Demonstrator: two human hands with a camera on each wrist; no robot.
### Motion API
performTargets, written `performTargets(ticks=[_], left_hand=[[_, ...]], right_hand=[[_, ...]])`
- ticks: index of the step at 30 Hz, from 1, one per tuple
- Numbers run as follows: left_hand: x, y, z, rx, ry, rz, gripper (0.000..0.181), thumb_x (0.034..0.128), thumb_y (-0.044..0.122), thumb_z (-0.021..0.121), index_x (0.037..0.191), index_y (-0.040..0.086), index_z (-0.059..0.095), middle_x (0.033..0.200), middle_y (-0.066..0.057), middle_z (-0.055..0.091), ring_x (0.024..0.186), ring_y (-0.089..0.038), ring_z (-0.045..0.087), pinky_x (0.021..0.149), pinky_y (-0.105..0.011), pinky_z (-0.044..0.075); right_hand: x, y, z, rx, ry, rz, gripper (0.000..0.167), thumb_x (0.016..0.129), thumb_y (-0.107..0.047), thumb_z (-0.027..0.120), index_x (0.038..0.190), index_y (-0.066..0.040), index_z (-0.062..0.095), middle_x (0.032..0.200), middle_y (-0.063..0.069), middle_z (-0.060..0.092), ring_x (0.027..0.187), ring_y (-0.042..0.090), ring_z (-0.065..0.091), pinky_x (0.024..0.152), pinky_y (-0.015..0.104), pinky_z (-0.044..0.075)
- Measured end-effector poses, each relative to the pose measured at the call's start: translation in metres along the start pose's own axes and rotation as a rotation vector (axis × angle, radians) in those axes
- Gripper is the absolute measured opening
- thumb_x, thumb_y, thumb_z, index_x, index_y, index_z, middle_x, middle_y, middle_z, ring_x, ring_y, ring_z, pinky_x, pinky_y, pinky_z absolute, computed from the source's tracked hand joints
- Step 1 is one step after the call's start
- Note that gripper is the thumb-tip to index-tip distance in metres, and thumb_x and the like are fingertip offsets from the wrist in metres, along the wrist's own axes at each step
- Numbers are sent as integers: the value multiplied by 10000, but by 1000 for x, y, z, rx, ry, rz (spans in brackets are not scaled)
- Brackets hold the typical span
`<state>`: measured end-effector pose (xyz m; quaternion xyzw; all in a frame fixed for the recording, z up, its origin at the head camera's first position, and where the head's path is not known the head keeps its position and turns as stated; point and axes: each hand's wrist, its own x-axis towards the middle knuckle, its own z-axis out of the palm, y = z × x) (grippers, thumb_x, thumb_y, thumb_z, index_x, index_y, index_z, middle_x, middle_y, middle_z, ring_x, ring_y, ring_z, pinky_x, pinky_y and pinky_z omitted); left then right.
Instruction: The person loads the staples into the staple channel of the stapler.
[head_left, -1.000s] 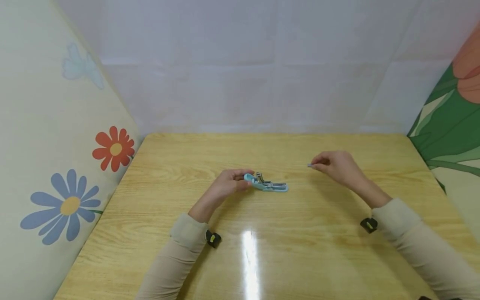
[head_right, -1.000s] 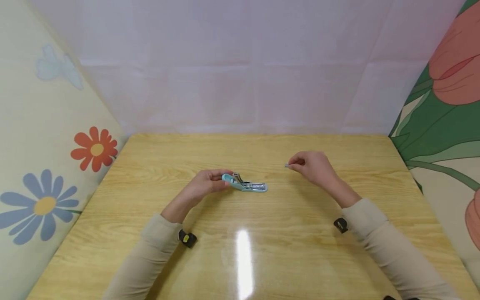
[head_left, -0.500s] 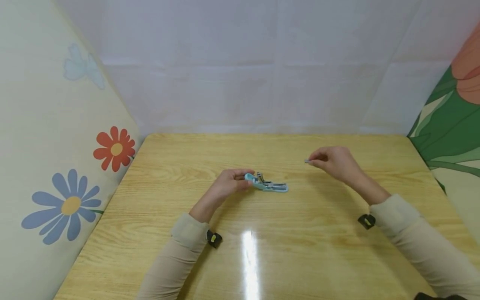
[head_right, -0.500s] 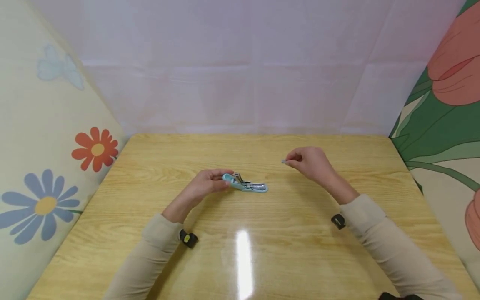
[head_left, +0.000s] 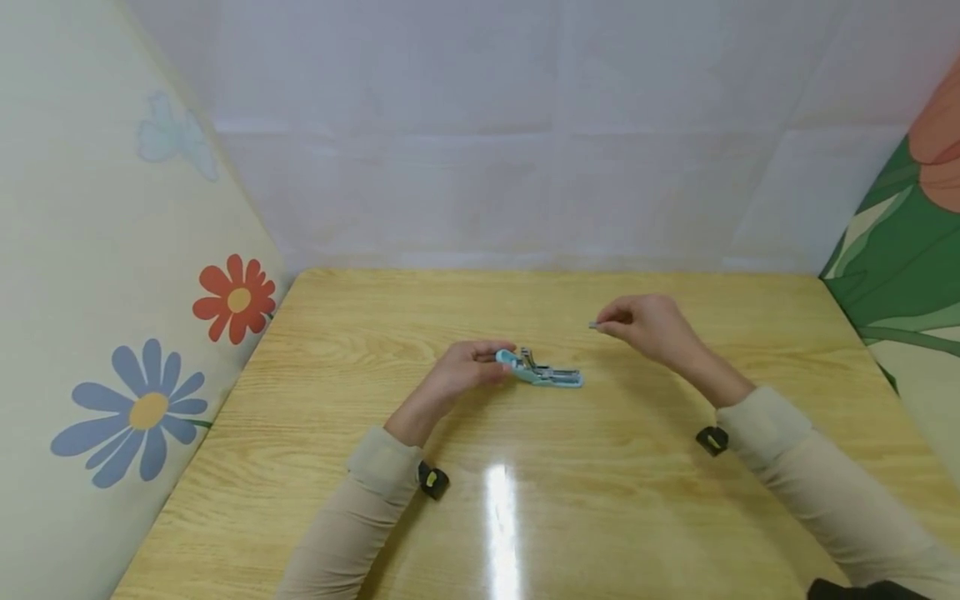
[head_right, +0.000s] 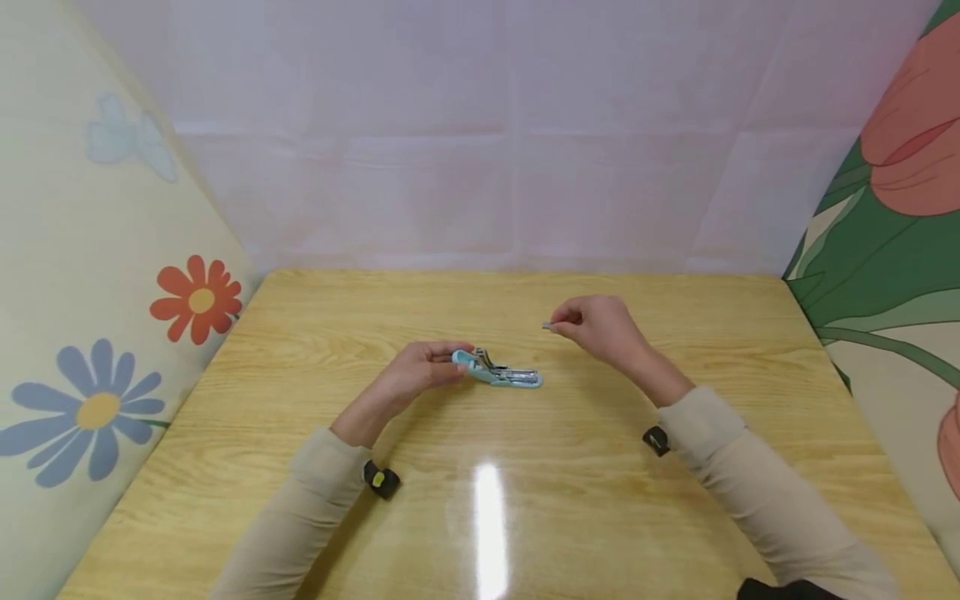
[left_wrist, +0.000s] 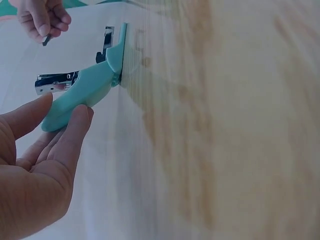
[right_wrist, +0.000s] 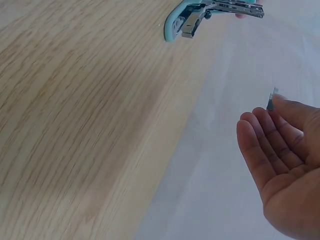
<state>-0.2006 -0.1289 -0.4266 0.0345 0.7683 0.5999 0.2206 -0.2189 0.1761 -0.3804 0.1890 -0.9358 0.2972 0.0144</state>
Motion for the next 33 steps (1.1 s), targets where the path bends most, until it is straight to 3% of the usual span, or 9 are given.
performTargets(ticks=[10,22,33], left_hand=[[-2,-4,0,-14,-2,-10,422,955,53,677,1373,32,620,1274,-190,692,1115,-281,694,959,-354,594],[1,-2,0,-9,-24,-7,431,963,77,673,1390,69,612,1293,-182,687,1153,-298,679,988,-362,580],[1,-2,0,-15,-28,-13,434,955,71,681,1384,67,617,1287,-181,691,1128,-268,686,971,-354,588]], right_hand=[[8,-12,10,31,-28,9,157,959,-234,719,1021,-105,784,973,62,790,858,199,722,771,395,598],[5,-1,36,8,-94,-36,90,940,-163,730,965,-87,773,920,59,783,797,158,699,747,350,596],[-3,2,58,1,-177,-15,63,911,-155,758,939,-101,773,906,36,780,815,147,704,790,343,609]])
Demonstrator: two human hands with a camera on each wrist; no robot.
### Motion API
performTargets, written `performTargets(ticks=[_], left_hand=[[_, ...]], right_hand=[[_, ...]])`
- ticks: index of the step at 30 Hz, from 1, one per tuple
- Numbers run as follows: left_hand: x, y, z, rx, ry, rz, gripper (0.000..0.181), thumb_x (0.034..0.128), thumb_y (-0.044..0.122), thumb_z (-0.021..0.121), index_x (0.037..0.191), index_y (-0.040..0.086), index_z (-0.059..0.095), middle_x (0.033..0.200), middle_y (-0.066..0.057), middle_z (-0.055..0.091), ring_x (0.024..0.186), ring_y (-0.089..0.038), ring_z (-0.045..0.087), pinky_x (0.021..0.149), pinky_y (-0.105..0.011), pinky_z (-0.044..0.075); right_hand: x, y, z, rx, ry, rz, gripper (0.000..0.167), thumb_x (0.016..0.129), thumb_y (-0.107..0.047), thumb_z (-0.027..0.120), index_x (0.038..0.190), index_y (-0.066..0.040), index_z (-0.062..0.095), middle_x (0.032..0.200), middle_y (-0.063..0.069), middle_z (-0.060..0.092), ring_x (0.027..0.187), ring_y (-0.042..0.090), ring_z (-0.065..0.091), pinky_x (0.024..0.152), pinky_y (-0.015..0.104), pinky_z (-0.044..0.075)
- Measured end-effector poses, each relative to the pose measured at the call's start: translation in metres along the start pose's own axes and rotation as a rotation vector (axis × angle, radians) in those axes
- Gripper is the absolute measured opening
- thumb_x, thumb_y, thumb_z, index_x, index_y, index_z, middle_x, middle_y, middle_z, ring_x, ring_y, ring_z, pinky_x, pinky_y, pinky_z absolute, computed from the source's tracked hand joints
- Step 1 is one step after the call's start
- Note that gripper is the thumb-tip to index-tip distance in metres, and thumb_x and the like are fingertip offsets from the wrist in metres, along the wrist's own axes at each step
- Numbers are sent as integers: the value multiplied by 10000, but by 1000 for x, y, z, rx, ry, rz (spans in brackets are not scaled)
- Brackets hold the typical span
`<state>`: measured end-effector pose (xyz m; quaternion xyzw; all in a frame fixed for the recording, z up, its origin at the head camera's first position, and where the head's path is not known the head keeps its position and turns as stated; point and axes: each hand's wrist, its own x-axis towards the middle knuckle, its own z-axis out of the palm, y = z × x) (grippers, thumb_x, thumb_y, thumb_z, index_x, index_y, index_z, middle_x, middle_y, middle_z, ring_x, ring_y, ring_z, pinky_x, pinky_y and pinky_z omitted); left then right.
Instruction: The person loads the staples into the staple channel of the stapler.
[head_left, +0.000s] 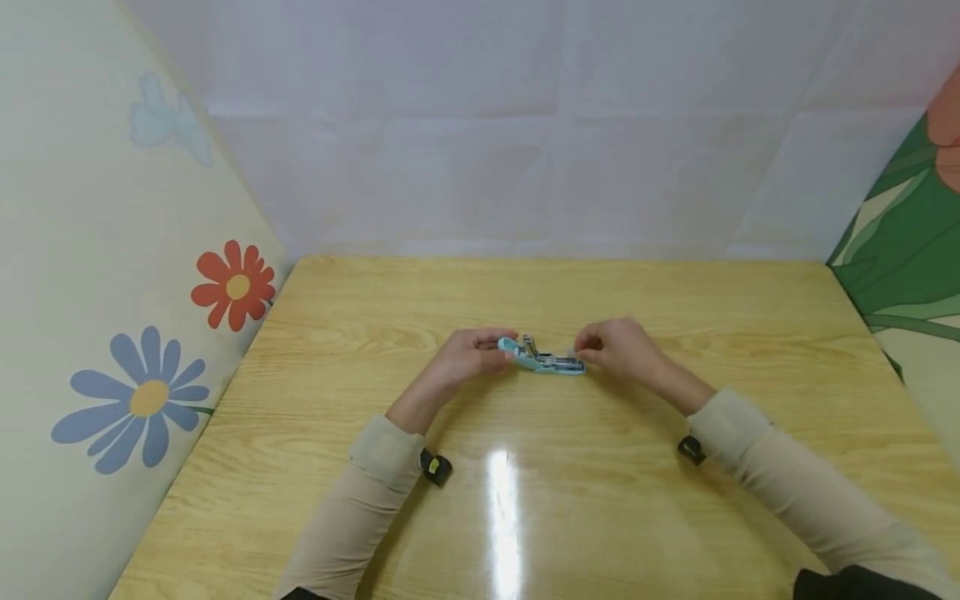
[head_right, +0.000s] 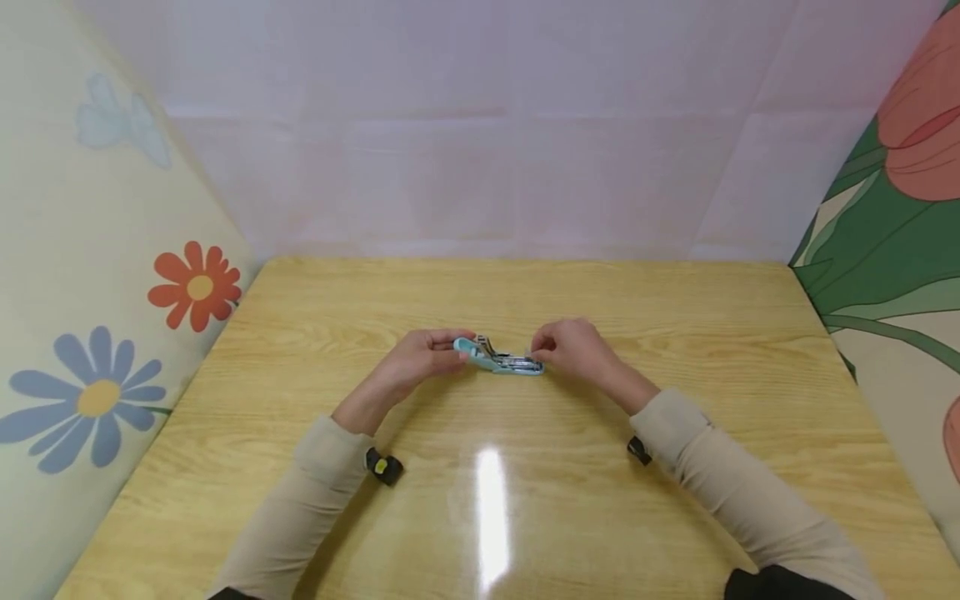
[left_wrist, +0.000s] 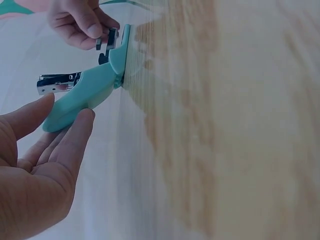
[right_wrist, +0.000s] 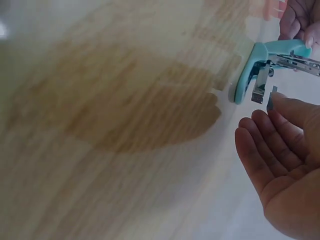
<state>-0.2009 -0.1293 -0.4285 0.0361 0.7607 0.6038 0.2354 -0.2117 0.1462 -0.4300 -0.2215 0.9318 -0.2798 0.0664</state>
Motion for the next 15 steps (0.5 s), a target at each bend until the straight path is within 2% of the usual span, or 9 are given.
performTargets(ticks=[4,11,15], left_hand=[[0,-1,0,7,-3,6,432,958,83,680,1385,69,617,1280,-181,694,1132,-278,684,973,-354,586],[0,-1,0,1,-1,13,427,958,93,684,1380,76,622,1280,-184,693,1148,-307,678,983,-365,582],[1,-2,0,8,3,14,421,957,93,685,1374,73,628,1274,-186,696,1147,-307,677,978,-363,584]], right_hand=[[-2,-1,5,-22,-9,-15,69,915,-155,751,943,-96,774,905,39,780,820,151,704,794,353,609],[-3,-1,10,-61,20,-37,73,921,-151,733,937,-100,782,914,41,784,842,177,712,830,384,605],[-3,1,11,-68,22,-73,90,925,-150,730,975,-92,779,932,53,786,856,193,722,837,395,607]])
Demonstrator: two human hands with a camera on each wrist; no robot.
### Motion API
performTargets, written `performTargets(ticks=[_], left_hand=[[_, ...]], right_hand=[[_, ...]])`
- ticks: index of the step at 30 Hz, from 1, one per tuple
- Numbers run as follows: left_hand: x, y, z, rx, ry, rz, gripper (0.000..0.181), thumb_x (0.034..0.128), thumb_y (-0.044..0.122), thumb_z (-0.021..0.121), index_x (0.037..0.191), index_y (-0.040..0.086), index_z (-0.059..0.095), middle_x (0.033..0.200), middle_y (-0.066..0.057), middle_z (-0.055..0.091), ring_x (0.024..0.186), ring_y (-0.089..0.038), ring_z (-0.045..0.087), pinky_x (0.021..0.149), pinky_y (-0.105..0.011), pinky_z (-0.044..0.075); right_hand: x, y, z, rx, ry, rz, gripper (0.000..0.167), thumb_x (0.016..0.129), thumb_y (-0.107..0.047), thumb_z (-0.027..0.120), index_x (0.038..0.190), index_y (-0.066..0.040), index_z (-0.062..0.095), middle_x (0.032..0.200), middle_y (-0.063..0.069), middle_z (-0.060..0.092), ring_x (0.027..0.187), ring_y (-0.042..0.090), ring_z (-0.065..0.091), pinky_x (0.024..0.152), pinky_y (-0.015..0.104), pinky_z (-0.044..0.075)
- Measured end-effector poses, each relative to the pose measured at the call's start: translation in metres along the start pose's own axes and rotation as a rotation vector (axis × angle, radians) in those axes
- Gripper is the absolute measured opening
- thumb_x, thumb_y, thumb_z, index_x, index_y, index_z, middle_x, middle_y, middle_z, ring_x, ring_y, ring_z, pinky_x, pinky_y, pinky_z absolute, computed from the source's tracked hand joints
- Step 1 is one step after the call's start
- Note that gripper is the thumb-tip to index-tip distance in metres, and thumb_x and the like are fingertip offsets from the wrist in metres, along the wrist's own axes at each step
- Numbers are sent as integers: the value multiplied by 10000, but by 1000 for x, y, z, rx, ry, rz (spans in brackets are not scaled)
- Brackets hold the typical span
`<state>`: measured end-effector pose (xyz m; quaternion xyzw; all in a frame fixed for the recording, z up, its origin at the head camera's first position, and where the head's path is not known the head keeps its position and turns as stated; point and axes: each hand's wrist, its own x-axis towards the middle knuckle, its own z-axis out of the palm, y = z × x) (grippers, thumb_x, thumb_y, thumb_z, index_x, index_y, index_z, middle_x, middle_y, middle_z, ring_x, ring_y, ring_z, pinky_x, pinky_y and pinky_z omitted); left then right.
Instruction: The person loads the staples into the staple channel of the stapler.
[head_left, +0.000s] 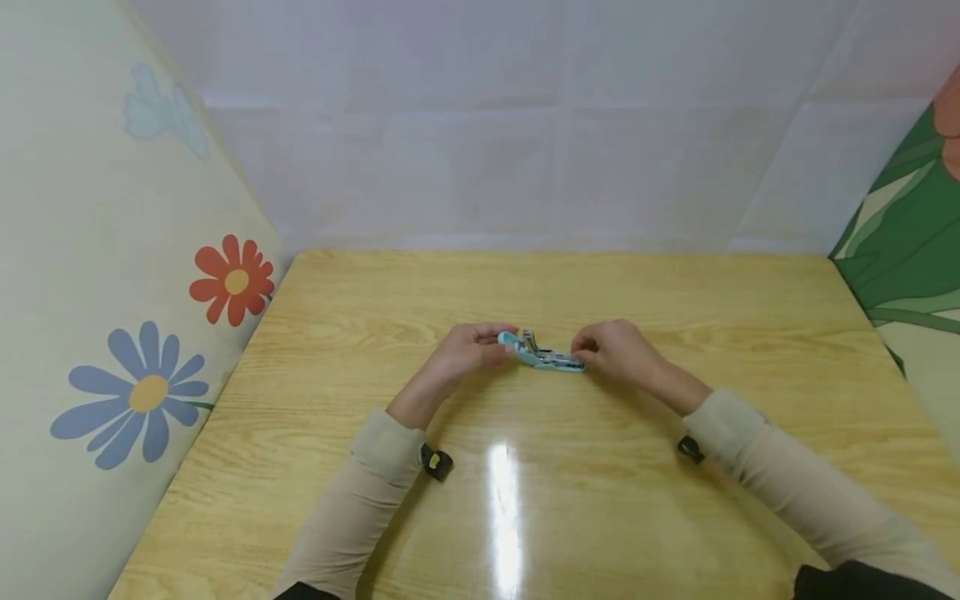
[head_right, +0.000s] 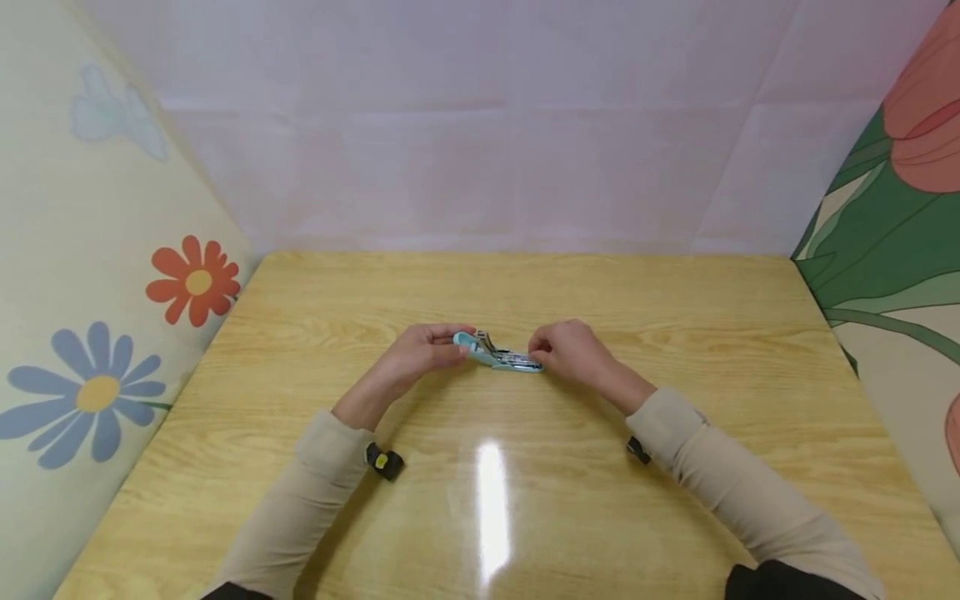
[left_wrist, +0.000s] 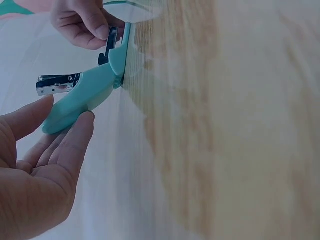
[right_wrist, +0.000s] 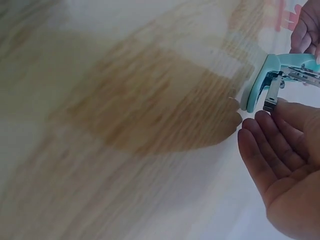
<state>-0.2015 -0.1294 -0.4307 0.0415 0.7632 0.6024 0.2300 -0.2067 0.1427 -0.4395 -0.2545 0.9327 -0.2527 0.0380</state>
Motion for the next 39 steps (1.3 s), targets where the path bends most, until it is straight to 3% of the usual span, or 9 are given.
performTargets(ticks=[3,6,9,11,21,27,39], left_hand=[[1,1,0,8,3,4,422,956,95,687,1373,66,628,1276,-186,697,1136,-290,681,968,-350,587],[1,2,0,4,5,1,422,954,92,687,1371,61,628,1285,-184,695,1128,-273,683,962,-343,588],[0,4,0,10,8,-8,415,957,96,685,1369,72,633,1292,-168,695,1127,-259,681,955,-339,589],[-1,5,0,14,10,-13,413,959,102,684,1368,78,635,1293,-162,696,1129,-258,681,954,-343,589],[2,5,1,1,12,-20,409,962,89,679,1367,52,629,1305,-178,687,1080,-199,695,962,-340,590],[1,4,1,4,12,-30,403,967,82,671,1365,44,627,1321,-180,677,1087,-199,693,972,-329,585],[0,4,1,8,16,-17,405,972,84,659,1373,46,620,1317,-183,678,1164,-284,679,1003,-363,572]], right_hand=[[0,1,-2,-24,-4,-70,164,947,-127,708,1098,-104,768,987,61,785,882,199,726,820,394,612],[-1,-1,-6,-74,-23,-189,246,965,-83,677,1195,-135,745,1061,64,777,936,210,731,828,384,619],[0,-4,-10,-112,-50,-294,248,965,-43,659,1171,-139,757,1091,67,771,969,222,735,854,375,622],[0,-5,-12,-128,-68,-317,222,964,-43,656,1135,-132,767,1080,68,770,966,219,736,862,361,622],[3,-4,-12,-176,-113,-313,156,974,-70,652,1099,-103,739,1048,82,770,922,232,736,842,380,621],[1,0,-11,-137,-127,-255,167,962,-137,698,1122,-87,704,1063,76,765,927,211,726,815,366,616],[-4,3,-2,-32,50,-158,135,961,-119,693,1088,-84,727,1035,78,775,946,221,743,847,378,625]])
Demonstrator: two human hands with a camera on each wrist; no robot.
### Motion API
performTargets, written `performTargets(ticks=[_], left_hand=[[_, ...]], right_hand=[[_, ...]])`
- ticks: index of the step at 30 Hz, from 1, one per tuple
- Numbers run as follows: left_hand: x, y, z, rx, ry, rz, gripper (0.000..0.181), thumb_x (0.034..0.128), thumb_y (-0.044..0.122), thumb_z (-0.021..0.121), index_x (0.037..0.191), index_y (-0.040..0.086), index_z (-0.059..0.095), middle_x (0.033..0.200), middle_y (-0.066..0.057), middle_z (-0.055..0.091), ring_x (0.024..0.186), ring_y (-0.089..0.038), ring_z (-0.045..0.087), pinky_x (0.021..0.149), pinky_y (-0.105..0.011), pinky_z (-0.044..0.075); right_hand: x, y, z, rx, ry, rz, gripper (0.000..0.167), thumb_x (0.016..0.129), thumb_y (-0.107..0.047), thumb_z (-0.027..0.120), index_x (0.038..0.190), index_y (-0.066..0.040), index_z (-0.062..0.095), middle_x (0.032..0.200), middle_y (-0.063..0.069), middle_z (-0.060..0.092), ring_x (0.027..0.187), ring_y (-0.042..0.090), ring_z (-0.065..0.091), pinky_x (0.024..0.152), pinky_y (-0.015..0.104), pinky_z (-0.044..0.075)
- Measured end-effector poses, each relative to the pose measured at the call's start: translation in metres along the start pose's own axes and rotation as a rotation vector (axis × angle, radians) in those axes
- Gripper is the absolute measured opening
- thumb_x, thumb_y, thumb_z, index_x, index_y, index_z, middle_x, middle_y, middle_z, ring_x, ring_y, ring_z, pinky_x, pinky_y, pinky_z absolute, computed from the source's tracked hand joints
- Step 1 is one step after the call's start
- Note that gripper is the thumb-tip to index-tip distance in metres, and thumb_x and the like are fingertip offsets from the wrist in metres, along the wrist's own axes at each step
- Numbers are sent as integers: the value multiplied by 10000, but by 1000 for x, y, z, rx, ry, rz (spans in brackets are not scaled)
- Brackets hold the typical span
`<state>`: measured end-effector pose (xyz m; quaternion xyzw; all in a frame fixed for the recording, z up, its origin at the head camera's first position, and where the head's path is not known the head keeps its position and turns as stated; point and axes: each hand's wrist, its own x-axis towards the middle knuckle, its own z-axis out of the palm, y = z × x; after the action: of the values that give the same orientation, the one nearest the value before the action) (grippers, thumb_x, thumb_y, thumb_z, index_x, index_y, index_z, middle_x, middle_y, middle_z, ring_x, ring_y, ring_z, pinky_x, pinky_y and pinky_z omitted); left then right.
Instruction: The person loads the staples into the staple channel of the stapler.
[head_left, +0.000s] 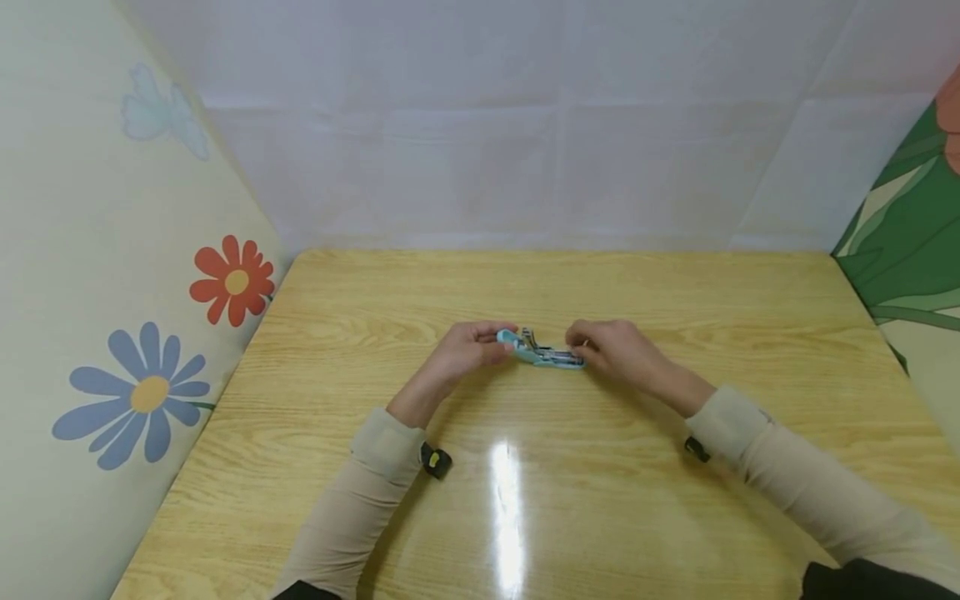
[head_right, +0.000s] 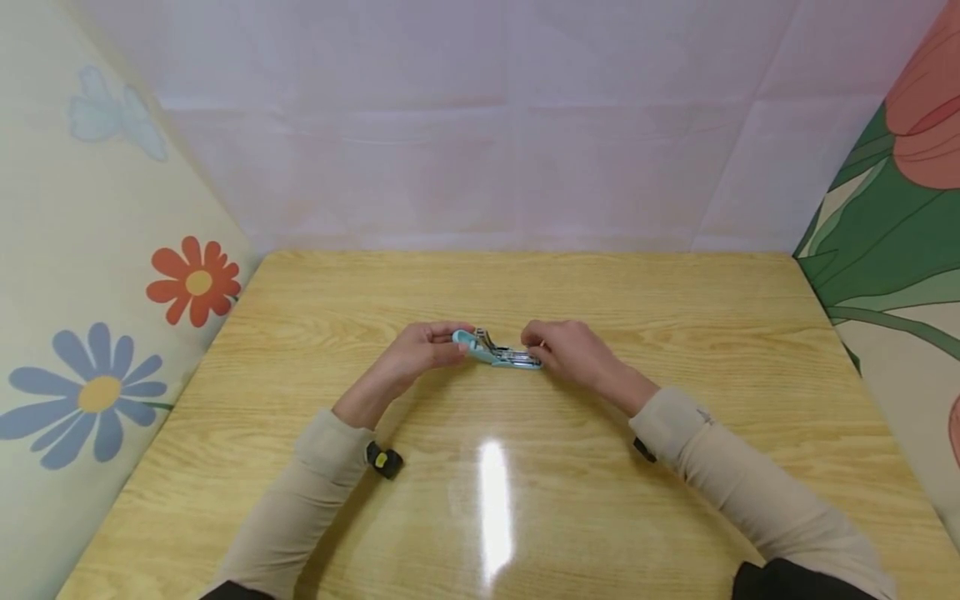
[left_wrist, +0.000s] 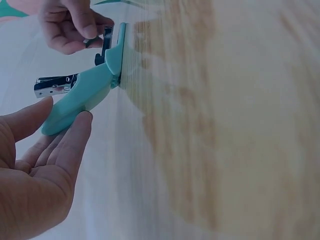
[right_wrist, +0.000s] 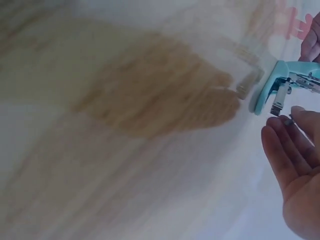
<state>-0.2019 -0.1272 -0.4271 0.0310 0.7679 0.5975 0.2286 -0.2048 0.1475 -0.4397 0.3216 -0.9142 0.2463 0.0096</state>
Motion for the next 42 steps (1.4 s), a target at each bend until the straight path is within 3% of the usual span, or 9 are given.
performTargets(ticks=[5,15,24,28,32,36,39,42], left_hand=[[-1,2,0,15,0,-1,404,976,97,656,1376,55,619,1312,-180,682,1178,-305,672,999,-366,574],[-1,3,1,12,11,3,388,977,83,653,1363,46,629,1315,-186,679,1181,-307,672,1016,-371,565],[-1,4,0,36,9,24,405,967,102,664,1369,65,630,1285,-170,701,1135,-279,683,959,-348,588],[-1,3,-1,63,11,23,420,963,128,683,1374,68,627,1289,-169,699,1134,-260,685,960,-343,587],[0,2,0,153,63,8,429,947,186,722,1353,71,648,1255,-155,718,1087,-253,705,930,-350,598],[0,6,9,312,138,31,436,924,292,760,1329,153,680,1252,-89,732,1136,-258,697,951,-396,591],[3,13,23,467,180,102,440,909,357,767,1319,218,689,1265,-31,729,1173,-231,689,939,-377,594],[9,21,40,626,182,201,428,907,351,764,1307,216,694,1263,-30,723,931,-163,721,799,-297,589]], right_hand=[[0,-1,-2,-10,29,-25,187,964,-125,695,1136,-80,750,1089,85,777,970,225,745,857,393,622],[1,-7,0,-53,-42,36,244,971,-160,690,1203,-92,724,1015,67,789,886,193,750,794,364,629],[0,-6,2,-104,-47,1,264,965,-165,691,1212,-75,719,1056,88,785,890,204,753,801,381,628],[-5,-2,3,-79,-53,65,275,944,-165,717,1200,-66,724,1056,95,780,906,212,742,834,395,623],[-10,3,3,-51,-21,128,185,927,-185,748,1080,-82,771,1006,70,784,890,195,730,825,389,618],[-10,5,4,-30,-9,119,139,923,-182,749,1014,-86,789,997,75,787,897,217,733,829,408,613],[-10,6,4,-7,-9,127,144,913,-184,758,1013,-86,791,1002,78,788,902,222,734,837,412,612],[-8,8,6,34,-12,148,168,909,-189,764,1037,-83,788,1007,77,788,894,211,731,830,406,613]])
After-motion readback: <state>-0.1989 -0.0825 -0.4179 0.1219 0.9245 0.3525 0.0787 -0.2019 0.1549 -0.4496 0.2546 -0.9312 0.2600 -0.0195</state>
